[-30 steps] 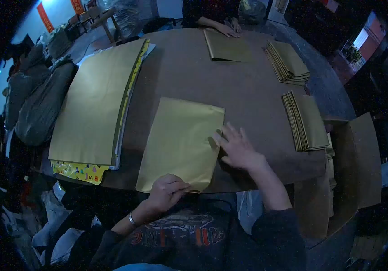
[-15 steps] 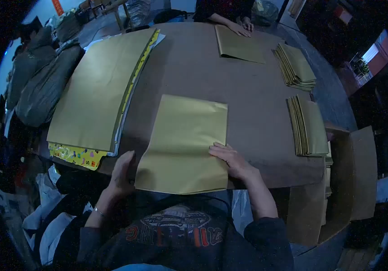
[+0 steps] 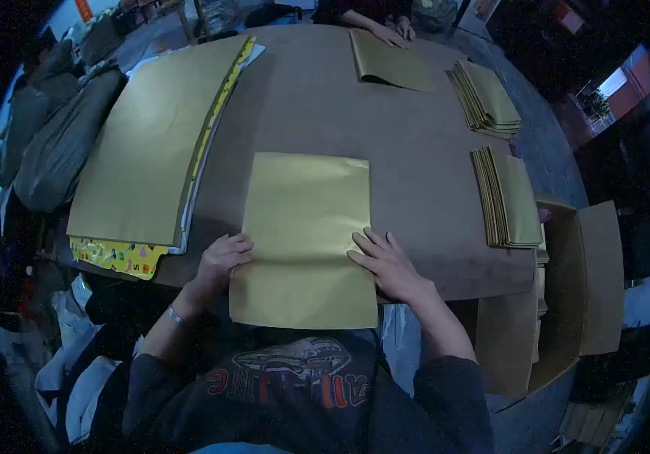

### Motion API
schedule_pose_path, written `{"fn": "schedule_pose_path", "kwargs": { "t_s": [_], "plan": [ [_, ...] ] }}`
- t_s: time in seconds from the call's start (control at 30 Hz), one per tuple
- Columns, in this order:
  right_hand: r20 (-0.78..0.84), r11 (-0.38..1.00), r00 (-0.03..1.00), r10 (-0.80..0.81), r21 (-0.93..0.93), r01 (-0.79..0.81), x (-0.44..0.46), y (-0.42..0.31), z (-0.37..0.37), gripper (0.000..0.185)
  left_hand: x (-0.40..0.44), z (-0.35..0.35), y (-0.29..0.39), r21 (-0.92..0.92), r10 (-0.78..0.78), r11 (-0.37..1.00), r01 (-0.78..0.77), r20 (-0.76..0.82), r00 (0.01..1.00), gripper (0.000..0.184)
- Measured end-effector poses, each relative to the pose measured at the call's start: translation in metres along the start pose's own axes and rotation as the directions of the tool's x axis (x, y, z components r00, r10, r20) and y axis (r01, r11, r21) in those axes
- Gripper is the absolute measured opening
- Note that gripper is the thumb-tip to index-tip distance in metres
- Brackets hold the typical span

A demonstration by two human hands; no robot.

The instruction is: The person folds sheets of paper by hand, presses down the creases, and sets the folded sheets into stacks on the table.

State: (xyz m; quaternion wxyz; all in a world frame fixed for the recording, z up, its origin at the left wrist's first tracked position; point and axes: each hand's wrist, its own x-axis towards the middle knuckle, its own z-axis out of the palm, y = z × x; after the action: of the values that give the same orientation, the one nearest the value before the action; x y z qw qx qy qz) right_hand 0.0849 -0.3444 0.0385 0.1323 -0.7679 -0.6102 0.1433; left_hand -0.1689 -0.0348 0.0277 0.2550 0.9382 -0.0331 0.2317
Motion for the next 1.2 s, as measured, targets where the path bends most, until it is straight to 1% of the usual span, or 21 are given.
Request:
{"fn": "schedule_pose_path", "kwargs": {
  "t_s": [0.07, 0.17, 0.23, 0.33, 0.4, 0.43, 0.47, 0.5, 0.53, 0.57, 0.63, 0.67, 0.7, 0.77, 0.8, 0.87, 0.97, 1.0, 1.1, 1.17, 1.2],
  "plan": [
    [-0.016, 0.995, 0.999, -0.043, -0.096, 0.042, -0.005, -0.007, 0.000, 0.045, -0.013, -0.003, 0.006, 0.058, -0.038, 0.998, 0.024, 0.248, 0.968, 0.027],
    [-0.106, 0.994, 0.991, -0.087, -0.077, 0.079, -0.011, 0.000, 0.013, 0.042, -0.023, 0.004, 0.012, 0.073, -0.091, 0.994, 0.079, 0.178, 0.980, 0.025],
    [-0.171, 0.997, 0.984, -0.038, 0.055, 0.048, -0.011, 0.000, 0.013, 0.034, -0.020, 0.003, 0.014, 0.112, -0.136, 0.987, 0.119, 0.159, 0.978, 0.023],
    [-0.205, 0.984, 0.978, 0.035, 0.176, 0.002, -0.008, 0.006, 0.014, 0.027, -0.012, 0.001, 0.008, -0.024, -0.109, 0.993, 0.112, 0.120, 0.987, 0.018],
    [-0.141, 0.943, 0.981, 0.131, 0.323, -0.079, -0.004, 0.008, 0.005, 0.019, -0.006, 0.002, 0.008, -0.176, -0.231, 0.957, 0.232, 0.027, 0.973, 0.016],
    [-0.291, 0.943, 0.946, 0.140, 0.331, -0.038, 0.001, 0.007, 0.008, 0.014, 0.002, -0.004, 0.012, -0.235, -0.124, 0.967, 0.103, -0.076, 0.989, 0.015],
    [-0.385, 0.930, 0.899, 0.208, 0.362, -0.060, 0.008, 0.002, 0.011, 0.013, 0.007, -0.001, 0.015, -0.233, -0.124, 0.967, 0.103, -0.077, 0.989, 0.015],
    [-0.474, 0.917, 0.838, 0.271, 0.392, -0.074, 0.016, -0.003, 0.013, 0.013, 0.013, 0.003, 0.019, -0.259, -0.325, 0.920, 0.295, -0.081, 0.942, 0.015],
    [-0.488, 0.916, 0.804, 0.338, 0.366, -0.163, 0.020, -0.002, 0.021, 0.025, 0.017, 0.005, 0.021, -0.287, -0.513, 0.833, 0.473, -0.081, 0.855, 0.015],
    [-0.491, 0.919, 0.806, 0.330, 0.361, -0.157, 0.026, -0.005, 0.023, 0.025, 0.022, 0.005, 0.020, -0.301, -0.584, 0.782, 0.546, -0.047, 0.810, 0.024],
    [-0.519, 0.874, 0.718, 0.464, 0.403, -0.272, 0.038, -0.011, 0.027, 0.031, 0.034, 0.003, 0.015, -0.226, -0.636, 0.754, 0.617, -0.018, 0.771, 0.032],
    [-0.639, 0.903, 0.639, 0.428, 0.323, -0.283, 0.046, -0.004, 0.036, 0.026, 0.038, 0.001, 0.013, -0.147, -0.687, 0.717, 0.681, 0.016, 0.726, 0.041],
    [-0.639, 0.908, 0.645, 0.418, 0.316, -0.275, 0.049, -0.006, 0.033, 0.026, 0.042, 0.000, 0.012, -0.151, -0.691, 0.714, 0.684, 0.006, 0.723, 0.041],
    [-0.579, 0.880, 0.663, 0.474, 0.279, -0.384, 0.053, -0.011, 0.025, 0.036, 0.045, -0.001, 0.011, -0.115, -0.753, 0.648, 0.753, 0.045, 0.656, 0.061],
    [-0.576, 0.884, 0.672, 0.465, 0.273, -0.378, 0.055, -0.010, 0.024, 0.036, 0.042, -0.003, 0.012, -0.120, -0.760, 0.642, 0.758, 0.038, 0.649, 0.061],
    [-0.587, 0.881, 0.670, 0.455, 0.188, -0.434, 0.062, -0.006, 0.023, 0.035, 0.037, -0.008, 0.012, -0.160, -0.733, 0.650, 0.743, 0.130, 0.668, 0.076],
    [-0.614, 0.886, 0.663, 0.430, 0.143, -0.442, 0.069, 0.005, 0.027, 0.031, 0.034, -0.015, 0.017, -0.150, -0.742, 0.623, 0.767, 0.194, 0.641, 0.079],
    [-0.526, 0.836, 0.671, 0.523, 0.160, -0.525, 0.068, -0.007, 0.014, 0.028, 0.036, -0.019, 0.020, -0.150, -0.745, 0.620, 0.770, 0.193, 0.638, 0.079],
    [-0.579, 0.861, 0.654, 0.486, 0.186, -0.474, 0.066, -0.002, 0.021, 0.027, 0.037, -0.019, 0.024, -0.269, -0.710, 0.606, 0.749, 0.242, 0.661, 0.071],
    [-0.562, 0.859, 0.659, 0.499, 0.219, -0.463, 0.064, -0.008, 0.016, 0.027, 0.031, -0.006, 0.019, -0.268, -0.720, 0.647, 0.714, 0.095, 0.688, 0.056],
    [-0.544, 0.853, 0.661, 0.516, 0.257, -0.454, 0.063, -0.013, 0.013, 0.028, 0.033, -0.006, 0.021, -0.271, -0.721, 0.645, 0.715, 0.095, 0.687, 0.056]
  ]
}}
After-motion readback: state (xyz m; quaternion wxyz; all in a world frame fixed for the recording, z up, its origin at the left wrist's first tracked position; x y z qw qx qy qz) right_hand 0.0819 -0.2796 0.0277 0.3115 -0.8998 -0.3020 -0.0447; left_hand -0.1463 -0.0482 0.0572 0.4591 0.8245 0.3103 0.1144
